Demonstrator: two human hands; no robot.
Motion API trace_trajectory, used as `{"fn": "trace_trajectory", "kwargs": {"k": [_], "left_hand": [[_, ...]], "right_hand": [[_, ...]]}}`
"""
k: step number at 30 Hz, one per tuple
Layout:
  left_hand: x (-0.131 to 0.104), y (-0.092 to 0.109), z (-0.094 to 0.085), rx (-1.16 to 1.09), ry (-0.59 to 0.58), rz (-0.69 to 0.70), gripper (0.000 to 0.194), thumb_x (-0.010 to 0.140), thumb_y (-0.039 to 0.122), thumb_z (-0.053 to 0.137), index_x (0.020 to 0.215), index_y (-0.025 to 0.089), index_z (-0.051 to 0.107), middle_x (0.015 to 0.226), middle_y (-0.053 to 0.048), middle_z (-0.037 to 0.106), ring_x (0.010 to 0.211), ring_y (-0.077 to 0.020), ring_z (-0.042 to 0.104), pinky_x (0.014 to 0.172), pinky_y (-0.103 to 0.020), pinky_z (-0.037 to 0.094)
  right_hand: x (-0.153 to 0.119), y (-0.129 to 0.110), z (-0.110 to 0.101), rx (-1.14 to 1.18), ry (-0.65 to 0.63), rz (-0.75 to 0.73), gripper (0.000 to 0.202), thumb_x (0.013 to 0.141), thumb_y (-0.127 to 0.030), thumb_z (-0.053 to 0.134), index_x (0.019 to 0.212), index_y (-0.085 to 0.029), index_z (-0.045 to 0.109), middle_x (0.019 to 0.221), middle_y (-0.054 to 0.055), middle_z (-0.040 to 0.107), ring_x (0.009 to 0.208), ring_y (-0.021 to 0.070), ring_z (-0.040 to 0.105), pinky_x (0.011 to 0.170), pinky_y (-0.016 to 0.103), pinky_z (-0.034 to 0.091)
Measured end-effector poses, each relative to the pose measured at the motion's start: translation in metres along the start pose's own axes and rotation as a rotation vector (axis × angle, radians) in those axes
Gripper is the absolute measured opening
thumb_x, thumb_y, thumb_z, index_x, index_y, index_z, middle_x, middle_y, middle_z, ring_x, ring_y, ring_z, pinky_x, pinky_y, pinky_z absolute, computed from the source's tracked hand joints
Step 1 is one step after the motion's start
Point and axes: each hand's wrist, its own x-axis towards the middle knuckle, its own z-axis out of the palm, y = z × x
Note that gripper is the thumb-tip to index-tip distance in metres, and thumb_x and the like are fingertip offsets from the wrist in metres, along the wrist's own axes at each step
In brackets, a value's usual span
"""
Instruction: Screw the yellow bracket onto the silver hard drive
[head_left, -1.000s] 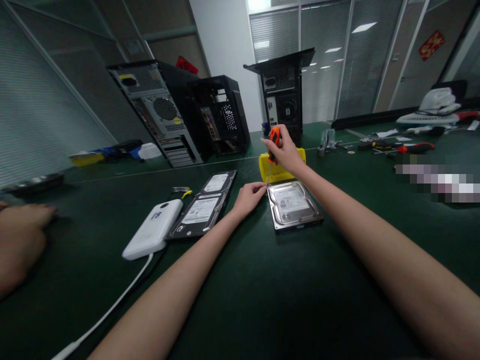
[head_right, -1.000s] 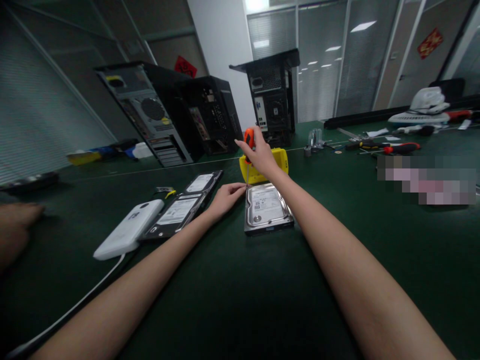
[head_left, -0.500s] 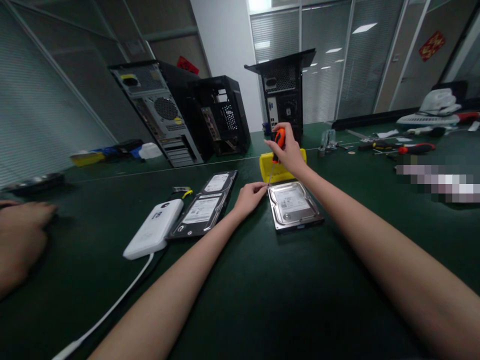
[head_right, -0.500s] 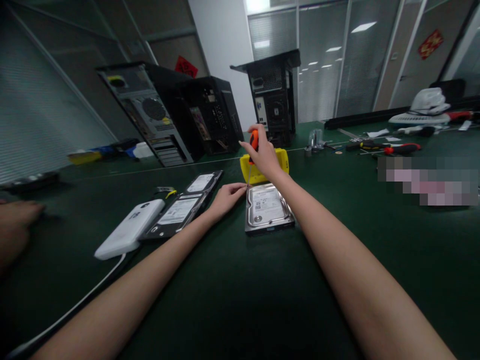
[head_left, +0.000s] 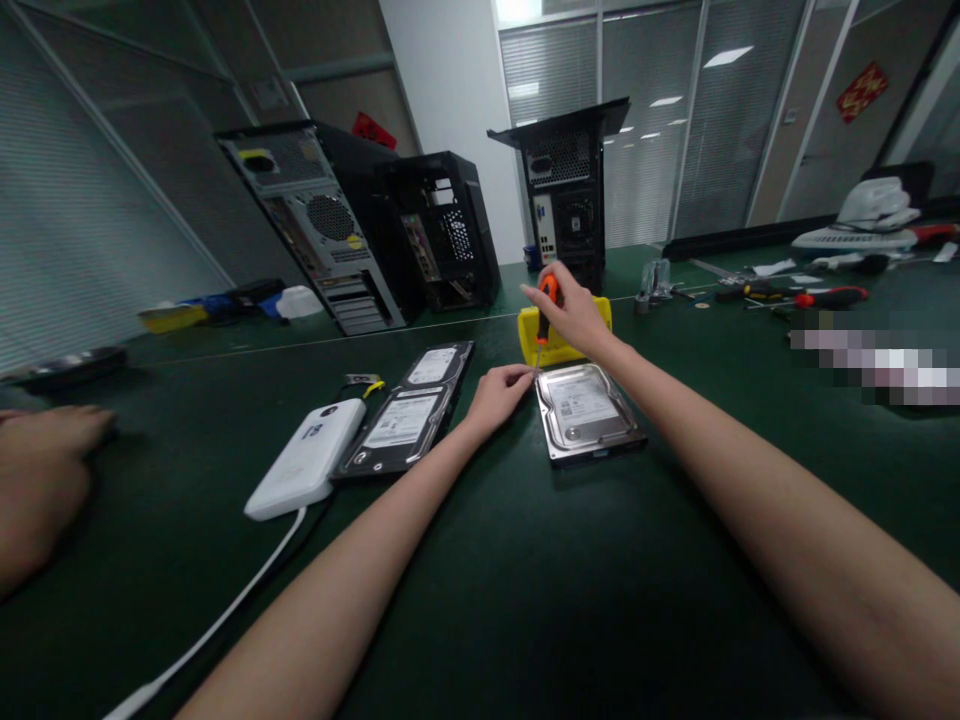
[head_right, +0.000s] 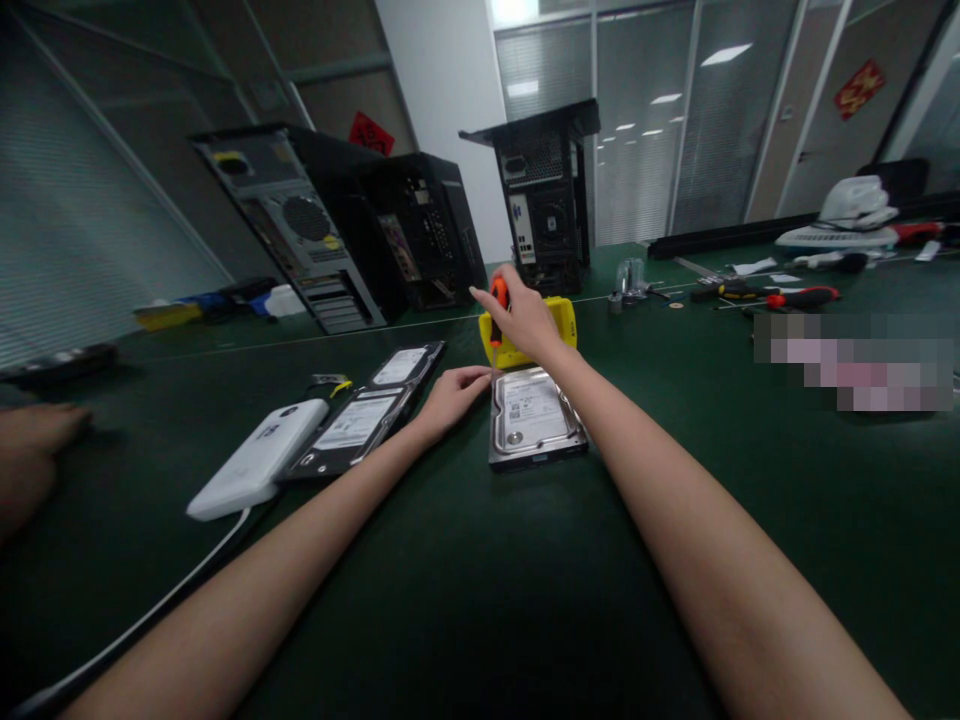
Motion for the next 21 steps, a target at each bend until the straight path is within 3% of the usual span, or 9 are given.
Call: {"fn": "trace_trajectory", "kwargs": {"k": [3,10,21], "left_hand": [[0.0,0.001,0.0,-0.003,-0.004,-0.006,0.036,0.085,0.035,0.048,0.106,0.015,0.07,0.104,-0.006,0.072,0.097,-0.0222,0.065,0.086,-0.029,0.048],[0.0,-0.002,-0.001,0.017,-0.008,0.03,0.036,0.087,0.035,0.045,0.106,0.017,0.07,0.105,-0.006,0.072,0.097,-0.0223,0.064,0.086,-0.03,0.047],[0.0,-0.003,-0.001,-0.019,-0.009,0.025,0.036,0.086,0.039,0.049,0.107,0.018,0.07,0.108,-0.006,0.071,0.1,-0.0222,0.064,0.089,-0.03,0.046]], "right_hand": [[-0.002,0.0,0.004,-0.006,-0.044,-0.055,0.029,0.088,-0.05,0.044,0.089,-0.021,0.046,0.072,0.0,0.051,0.062,0.0127,0.048,0.065,0.028,0.041],[0.003,-0.011,0.0,0.025,0.047,-0.102,0.026,0.089,-0.046,0.044,0.09,-0.021,0.046,0.078,0.001,0.053,0.065,0.0125,0.048,0.069,0.028,0.041],[0.001,-0.012,-0.008,-0.113,0.239,0.03,0.028,0.091,-0.046,0.039,0.104,-0.022,0.049,0.086,0.006,0.059,0.076,0.021,0.057,0.074,0.036,0.042]]}}
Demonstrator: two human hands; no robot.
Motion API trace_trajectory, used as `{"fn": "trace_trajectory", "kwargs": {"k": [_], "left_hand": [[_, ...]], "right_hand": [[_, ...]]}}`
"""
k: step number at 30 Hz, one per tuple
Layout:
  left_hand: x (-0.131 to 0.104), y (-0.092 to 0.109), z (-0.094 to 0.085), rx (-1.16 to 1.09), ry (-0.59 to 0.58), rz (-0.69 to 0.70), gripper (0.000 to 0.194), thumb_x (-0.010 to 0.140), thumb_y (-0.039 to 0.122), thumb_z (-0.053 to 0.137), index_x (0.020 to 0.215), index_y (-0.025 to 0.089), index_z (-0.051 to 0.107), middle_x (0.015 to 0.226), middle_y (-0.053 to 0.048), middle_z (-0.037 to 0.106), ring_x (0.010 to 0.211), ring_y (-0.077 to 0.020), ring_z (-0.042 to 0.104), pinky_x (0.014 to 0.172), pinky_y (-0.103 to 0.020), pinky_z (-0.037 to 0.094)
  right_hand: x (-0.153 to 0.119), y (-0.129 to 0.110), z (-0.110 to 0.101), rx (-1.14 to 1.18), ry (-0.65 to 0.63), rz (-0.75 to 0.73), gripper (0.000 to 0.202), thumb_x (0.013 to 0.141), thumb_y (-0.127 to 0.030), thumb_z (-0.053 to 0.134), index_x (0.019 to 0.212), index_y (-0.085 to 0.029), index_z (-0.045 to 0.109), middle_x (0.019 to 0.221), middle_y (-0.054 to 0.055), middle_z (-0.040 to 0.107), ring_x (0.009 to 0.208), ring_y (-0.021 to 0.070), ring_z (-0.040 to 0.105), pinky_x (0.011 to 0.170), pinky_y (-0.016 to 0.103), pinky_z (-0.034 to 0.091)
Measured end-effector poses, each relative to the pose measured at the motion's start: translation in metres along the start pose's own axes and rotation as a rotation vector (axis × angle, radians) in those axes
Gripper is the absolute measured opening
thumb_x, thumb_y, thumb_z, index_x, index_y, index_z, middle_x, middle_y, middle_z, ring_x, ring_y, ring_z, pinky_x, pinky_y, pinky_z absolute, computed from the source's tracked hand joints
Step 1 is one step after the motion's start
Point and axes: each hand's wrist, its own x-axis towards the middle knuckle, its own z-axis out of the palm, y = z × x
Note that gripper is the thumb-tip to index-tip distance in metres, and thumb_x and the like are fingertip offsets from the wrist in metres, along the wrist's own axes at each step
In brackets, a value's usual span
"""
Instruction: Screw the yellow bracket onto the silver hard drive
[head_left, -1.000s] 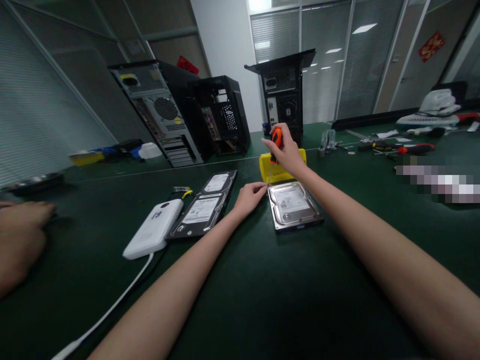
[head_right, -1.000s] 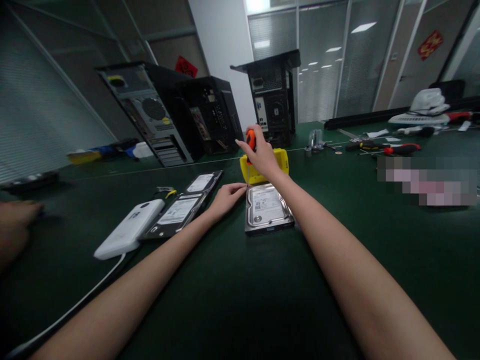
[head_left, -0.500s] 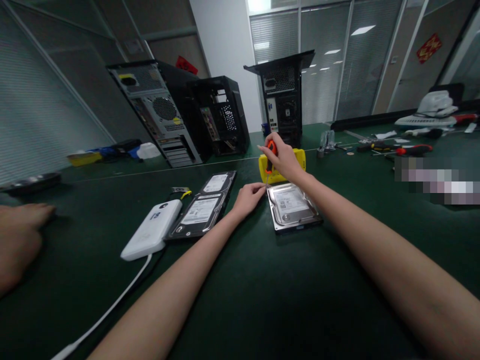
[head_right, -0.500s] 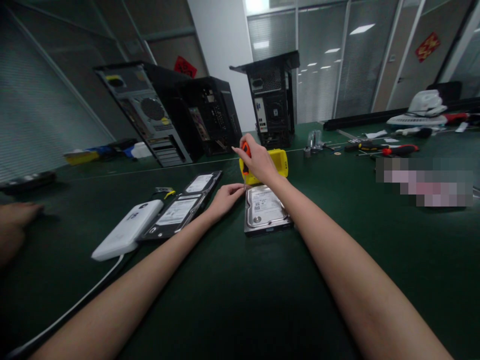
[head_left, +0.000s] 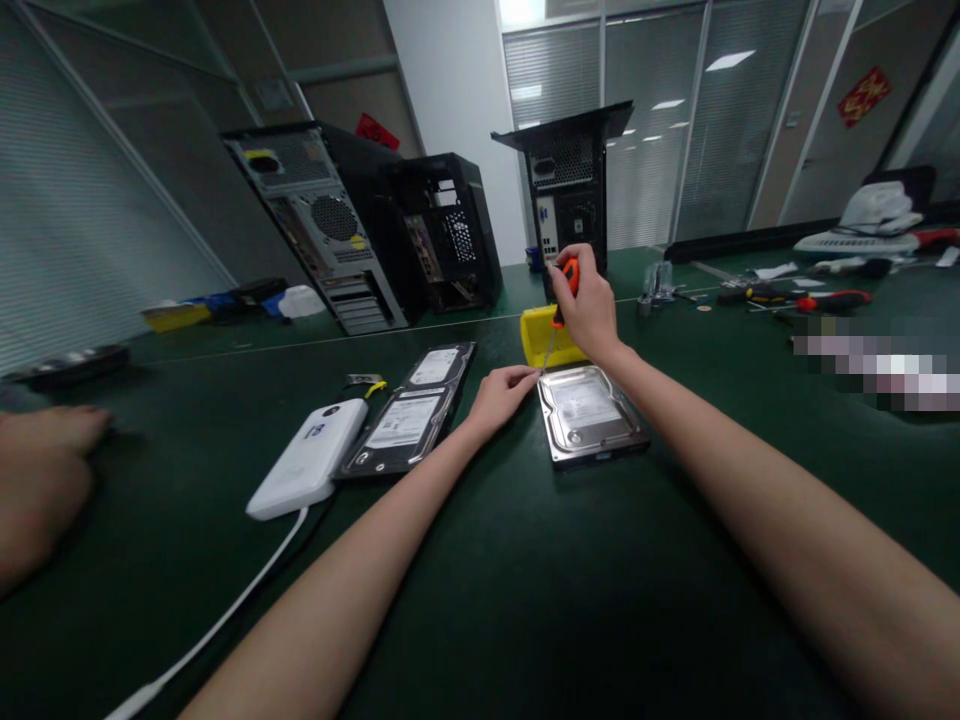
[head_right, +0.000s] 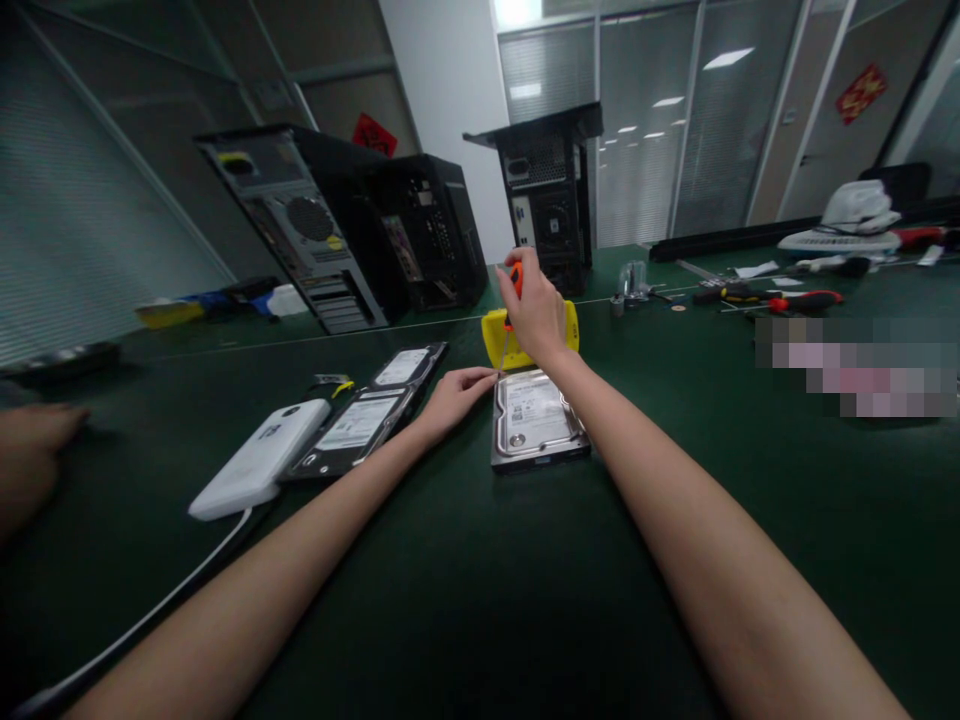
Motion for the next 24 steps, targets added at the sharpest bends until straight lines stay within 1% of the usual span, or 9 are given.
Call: {"fn": "trace_trajectory", "kwargs": {"k": [5,11,17,24], "left_hand": [[0.0,-0.001,0.0,-0.034,0.007,-0.011,0.036,0.085,0.041,0.051,0.106,0.018,0.07,0.106,-0.007,0.071,0.097,-0.0223,0.065,0.088,-0.03,0.047],[0.0,-0.002,0.001,-0.051,0.021,-0.033,0.037,0.085,0.041,0.052,0.105,0.018,0.071,0.105,-0.007,0.072,0.096,-0.0222,0.065,0.086,-0.03,0.048],[0.001,-0.005,0.001,-0.067,0.018,-0.024,0.036,0.084,0.04,0.052,0.105,0.017,0.071,0.105,-0.007,0.071,0.095,-0.0224,0.065,0.084,-0.03,0.048],[0.004,-0.015,0.005,-0.106,0.025,-0.011,0.037,0.084,0.04,0.053,0.105,0.016,0.071,0.101,-0.009,0.072,0.091,-0.0227,0.066,0.081,-0.031,0.049]], "right_hand": [[-0.002,-0.001,0.0,-0.054,-0.005,-0.043,0.03,0.092,-0.046,0.037,0.107,-0.022,0.048,0.093,0.007,0.061,0.077,0.0218,0.058,0.071,0.035,0.042],[-0.003,0.002,0.003,-0.026,-0.012,-0.074,0.03,0.092,-0.046,0.037,0.107,-0.023,0.048,0.094,0.007,0.059,0.078,0.0212,0.057,0.073,0.036,0.043],[-0.002,0.003,0.003,-0.015,-0.018,-0.082,0.028,0.092,-0.043,0.038,0.106,-0.021,0.048,0.092,0.007,0.058,0.077,0.0202,0.056,0.073,0.035,0.043],[-0.002,0.007,0.006,-0.032,0.003,-0.1,0.024,0.092,-0.038,0.04,0.106,-0.019,0.047,0.09,0.006,0.059,0.076,0.0176,0.056,0.071,0.032,0.043]]}}
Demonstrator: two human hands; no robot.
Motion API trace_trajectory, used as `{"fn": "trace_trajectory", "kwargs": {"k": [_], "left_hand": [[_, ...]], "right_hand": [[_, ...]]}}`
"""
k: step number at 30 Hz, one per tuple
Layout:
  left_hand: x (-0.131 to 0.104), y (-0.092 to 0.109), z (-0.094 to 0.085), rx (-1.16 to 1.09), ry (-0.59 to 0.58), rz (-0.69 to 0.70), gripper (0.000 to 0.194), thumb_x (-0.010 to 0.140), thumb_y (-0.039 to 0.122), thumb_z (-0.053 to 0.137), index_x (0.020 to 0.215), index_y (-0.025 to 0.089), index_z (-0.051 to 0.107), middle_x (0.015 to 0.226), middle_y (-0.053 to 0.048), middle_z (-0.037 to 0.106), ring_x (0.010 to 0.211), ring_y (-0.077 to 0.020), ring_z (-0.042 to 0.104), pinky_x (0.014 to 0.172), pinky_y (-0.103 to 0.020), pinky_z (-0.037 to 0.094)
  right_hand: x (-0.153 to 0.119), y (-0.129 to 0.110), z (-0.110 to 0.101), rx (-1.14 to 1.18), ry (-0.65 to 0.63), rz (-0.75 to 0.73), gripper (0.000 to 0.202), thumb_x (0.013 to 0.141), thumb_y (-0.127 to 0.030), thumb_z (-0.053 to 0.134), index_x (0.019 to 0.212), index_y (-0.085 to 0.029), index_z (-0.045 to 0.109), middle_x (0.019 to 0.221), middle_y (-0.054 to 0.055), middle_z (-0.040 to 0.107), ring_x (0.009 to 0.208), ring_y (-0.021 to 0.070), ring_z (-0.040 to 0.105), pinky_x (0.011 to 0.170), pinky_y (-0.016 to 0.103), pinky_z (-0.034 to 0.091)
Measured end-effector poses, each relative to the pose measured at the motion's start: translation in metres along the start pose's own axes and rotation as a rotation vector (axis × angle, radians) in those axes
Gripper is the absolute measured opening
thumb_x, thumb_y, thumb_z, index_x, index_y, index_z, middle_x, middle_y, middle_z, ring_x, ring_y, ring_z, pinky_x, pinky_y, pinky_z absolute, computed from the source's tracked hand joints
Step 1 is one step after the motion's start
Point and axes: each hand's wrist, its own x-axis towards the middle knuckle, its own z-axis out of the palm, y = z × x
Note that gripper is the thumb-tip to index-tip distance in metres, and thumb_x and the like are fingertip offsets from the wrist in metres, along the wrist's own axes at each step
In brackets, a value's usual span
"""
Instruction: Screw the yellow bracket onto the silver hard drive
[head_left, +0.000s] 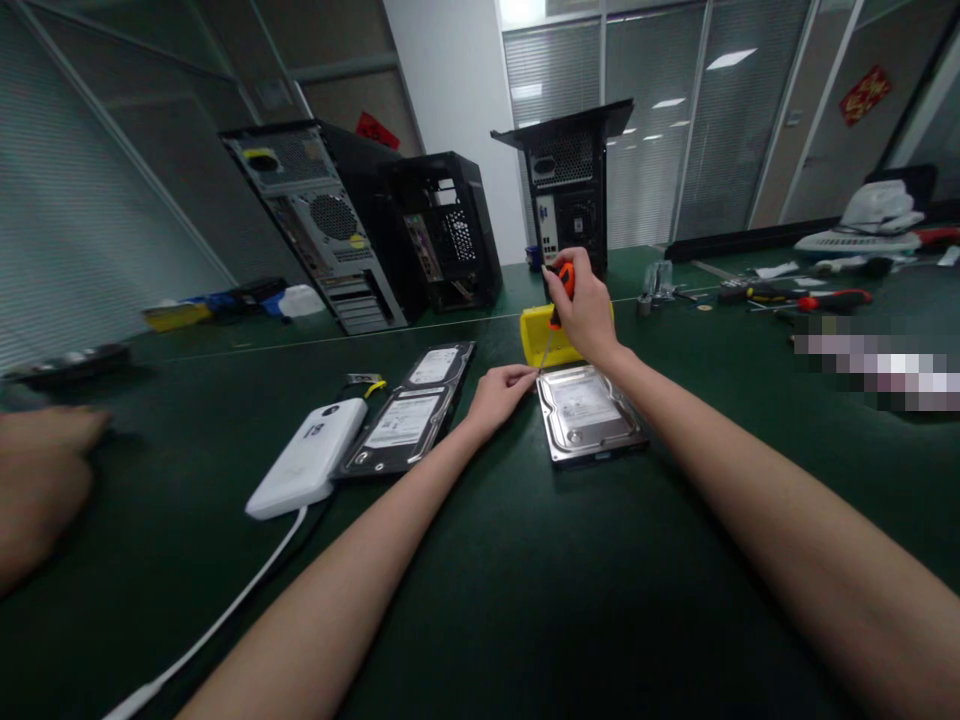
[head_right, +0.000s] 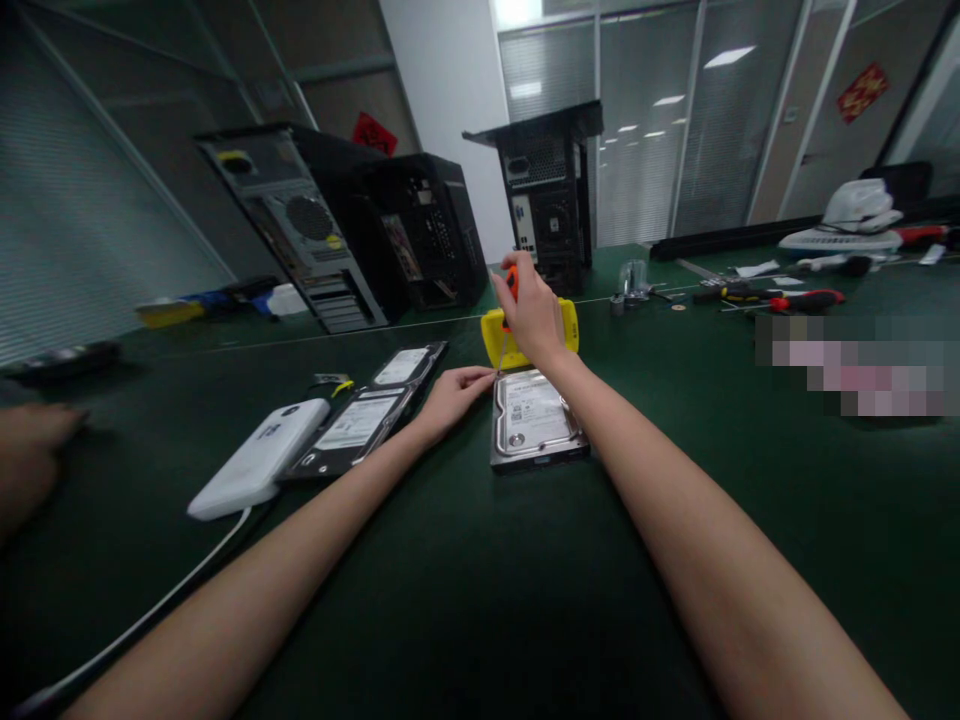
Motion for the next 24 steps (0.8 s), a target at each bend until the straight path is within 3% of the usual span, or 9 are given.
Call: {"fn": "trace_trajectory", "kwargs": {"k": [15,24], "left_hand": [[-0.0009,0.0017,0.0,-0.021,0.001,-0.033,0.037,0.084,0.039,0.053,0.105,0.015,0.07,0.098,-0.008,0.073,0.088,-0.0207,0.066,0.081,-0.029,0.048],[-0.0017,0.0057,-0.0004,-0.051,-0.002,-0.034,0.036,0.083,0.04,0.053,0.102,0.015,0.071,0.094,-0.008,0.073,0.083,-0.019,0.066,0.077,-0.027,0.048]], "right_hand": [[0.0006,-0.002,0.0005,0.027,-0.002,-0.031,0.025,0.092,-0.04,0.04,0.104,-0.019,0.046,0.087,0.004,0.056,0.072,0.0159,0.054,0.071,0.031,0.044],[0.0013,-0.0035,0.0022,0.063,-0.035,-0.065,0.027,0.092,-0.042,0.041,0.105,-0.019,0.046,0.096,0.006,0.058,0.08,0.0176,0.056,0.08,0.034,0.045]]}}
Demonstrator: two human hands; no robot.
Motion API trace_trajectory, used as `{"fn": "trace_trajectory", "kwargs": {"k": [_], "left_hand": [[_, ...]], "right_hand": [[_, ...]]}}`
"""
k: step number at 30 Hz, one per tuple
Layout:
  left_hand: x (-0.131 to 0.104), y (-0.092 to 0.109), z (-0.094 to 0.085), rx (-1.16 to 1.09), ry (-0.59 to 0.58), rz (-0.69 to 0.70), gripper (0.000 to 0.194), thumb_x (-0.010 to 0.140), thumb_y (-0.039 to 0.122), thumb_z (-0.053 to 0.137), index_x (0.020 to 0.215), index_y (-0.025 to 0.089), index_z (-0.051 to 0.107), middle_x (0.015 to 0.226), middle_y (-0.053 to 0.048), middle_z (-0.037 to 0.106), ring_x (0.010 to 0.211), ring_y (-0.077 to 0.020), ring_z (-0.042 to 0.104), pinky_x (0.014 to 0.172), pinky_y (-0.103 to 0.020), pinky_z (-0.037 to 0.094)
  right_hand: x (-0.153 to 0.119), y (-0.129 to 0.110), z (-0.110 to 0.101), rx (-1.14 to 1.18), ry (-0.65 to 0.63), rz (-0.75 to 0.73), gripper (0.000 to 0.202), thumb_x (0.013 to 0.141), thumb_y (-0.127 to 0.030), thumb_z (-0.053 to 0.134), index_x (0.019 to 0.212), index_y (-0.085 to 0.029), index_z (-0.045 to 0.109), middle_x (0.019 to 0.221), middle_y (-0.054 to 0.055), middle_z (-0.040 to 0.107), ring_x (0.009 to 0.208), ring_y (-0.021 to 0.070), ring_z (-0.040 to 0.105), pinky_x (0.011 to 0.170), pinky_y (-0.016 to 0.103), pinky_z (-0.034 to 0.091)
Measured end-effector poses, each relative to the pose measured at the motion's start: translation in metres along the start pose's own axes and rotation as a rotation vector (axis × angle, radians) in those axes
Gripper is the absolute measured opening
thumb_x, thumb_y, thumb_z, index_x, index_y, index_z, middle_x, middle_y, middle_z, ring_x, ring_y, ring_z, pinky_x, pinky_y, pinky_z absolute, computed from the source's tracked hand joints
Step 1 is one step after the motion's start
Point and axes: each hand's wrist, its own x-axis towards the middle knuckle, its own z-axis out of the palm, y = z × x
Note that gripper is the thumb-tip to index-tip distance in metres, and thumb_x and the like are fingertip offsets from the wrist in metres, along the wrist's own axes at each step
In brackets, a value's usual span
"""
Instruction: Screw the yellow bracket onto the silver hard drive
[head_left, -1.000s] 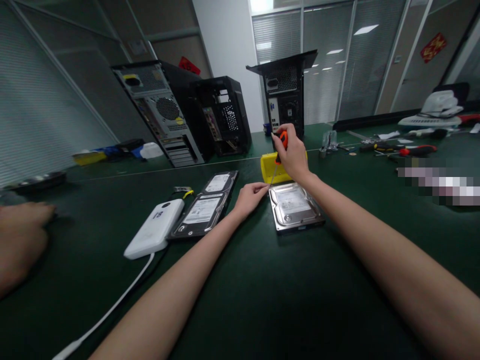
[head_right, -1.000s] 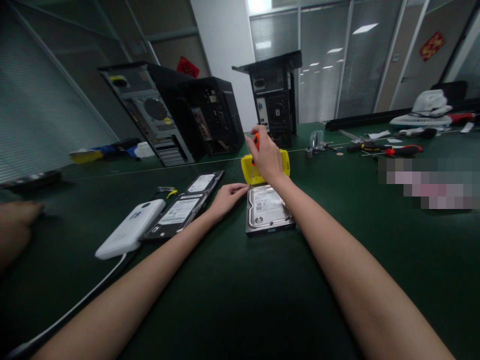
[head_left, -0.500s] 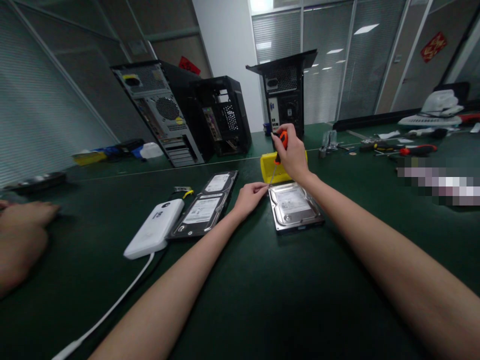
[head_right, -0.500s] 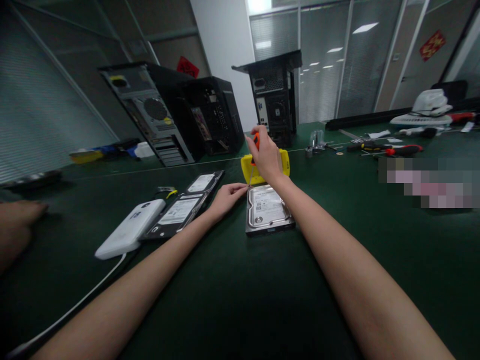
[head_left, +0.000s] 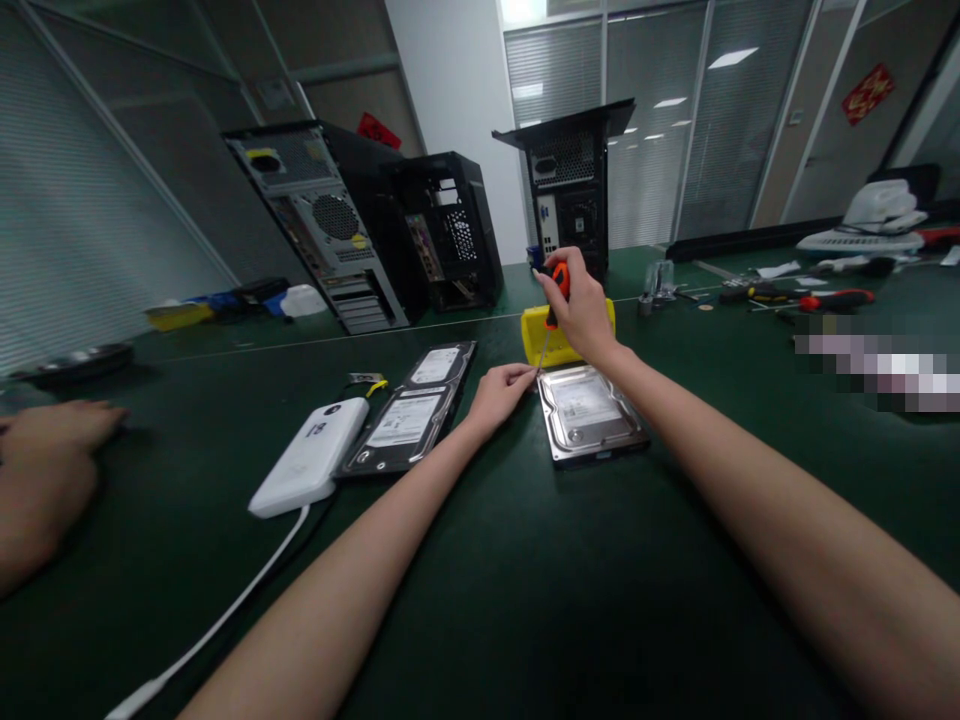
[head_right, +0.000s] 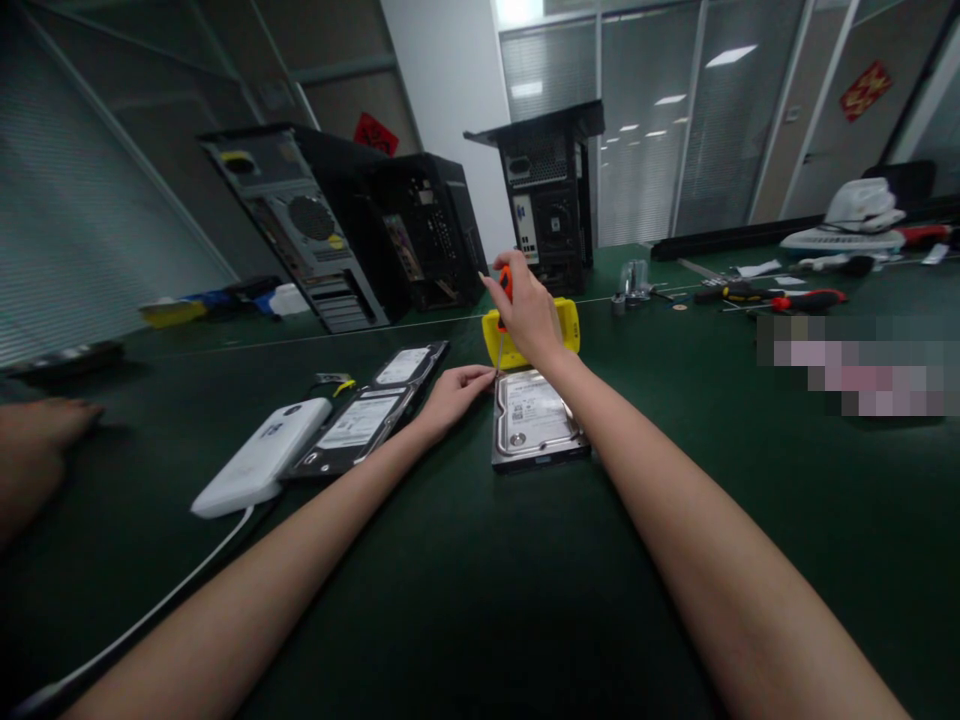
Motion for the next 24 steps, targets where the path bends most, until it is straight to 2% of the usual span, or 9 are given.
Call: {"fn": "trace_trajectory", "kwargs": {"k": [4,10,14,17,22,24], "left_hand": [[0.001,-0.002,0.001,0.002,0.013,0.0,0.035,0.083,0.039,0.054,0.1,0.015,0.071,0.093,-0.008,0.073,0.084,-0.0198,0.066,0.078,-0.028,0.049],[-0.002,0.006,0.002,0.011,0.073,-0.03,0.027,0.08,0.033,0.057,0.093,0.015,0.073,0.086,-0.007,0.074,0.079,-0.0197,0.066,0.076,-0.028,0.05],[-0.003,0.011,0.002,0.015,0.086,-0.044,0.025,0.08,0.03,0.058,0.092,0.014,0.073,0.085,-0.007,0.074,0.079,-0.0199,0.067,0.076,-0.027,0.05],[-0.003,0.009,0.002,0.02,0.08,-0.05,0.027,0.08,0.031,0.057,0.094,0.015,0.073,0.086,-0.007,0.074,0.08,-0.0198,0.067,0.077,-0.027,0.05],[-0.001,0.003,0.001,0.037,0.042,-0.017,0.031,0.082,0.035,0.055,0.098,0.015,0.072,0.088,-0.007,0.074,0.08,-0.0201,0.067,0.077,-0.029,0.05],[-0.001,0.003,0.002,0.031,0.048,-0.023,0.031,0.082,0.036,0.055,0.097,0.015,0.072,0.088,-0.007,0.074,0.081,-0.0204,0.067,0.077,-0.029,0.049]], "right_hand": [[0.0,-0.002,-0.001,0.008,-0.022,-0.001,0.029,0.093,-0.041,0.038,0.109,-0.019,0.046,0.101,0.007,0.059,0.085,0.0187,0.057,0.084,0.036,0.045],[0.003,-0.01,-0.001,0.005,-0.162,-0.047,0.039,0.093,-0.032,0.033,0.13,-0.021,0.039,0.117,0.009,0.057,0.092,0.0215,0.059,0.086,0.041,0.047],[0.005,-0.009,0.003,0.031,-0.248,-0.033,0.048,0.093,-0.035,0.035,0.14,-0.026,0.029,0.113,0.008,0.059,0.082,0.0203,0.062,0.081,0.041,0.049],[0.005,-0.008,0.005,0.061,-0.244,-0.009,0.049,0.091,-0.036,0.04,0.138,-0.025,0.03,0.113,0.008,0.058,0.078,0.0188,0.061,0.08,0.039,0.049],[0.004,-0.009,0.003,0.108,-0.2,0.076,0.042,0.089,-0.043,0.043,0.124,-0.021,0.039,0.094,0.007,0.061,0.069,0.0172,0.057,0.073,0.034,0.049],[0.004,-0.01,0.003,0.116,-0.197,0.081,0.041,0.089,-0.044,0.043,0.123,-0.02,0.04,0.094,0.006,0.061,0.07,0.0168,0.057,0.074,0.034,0.048]]}}
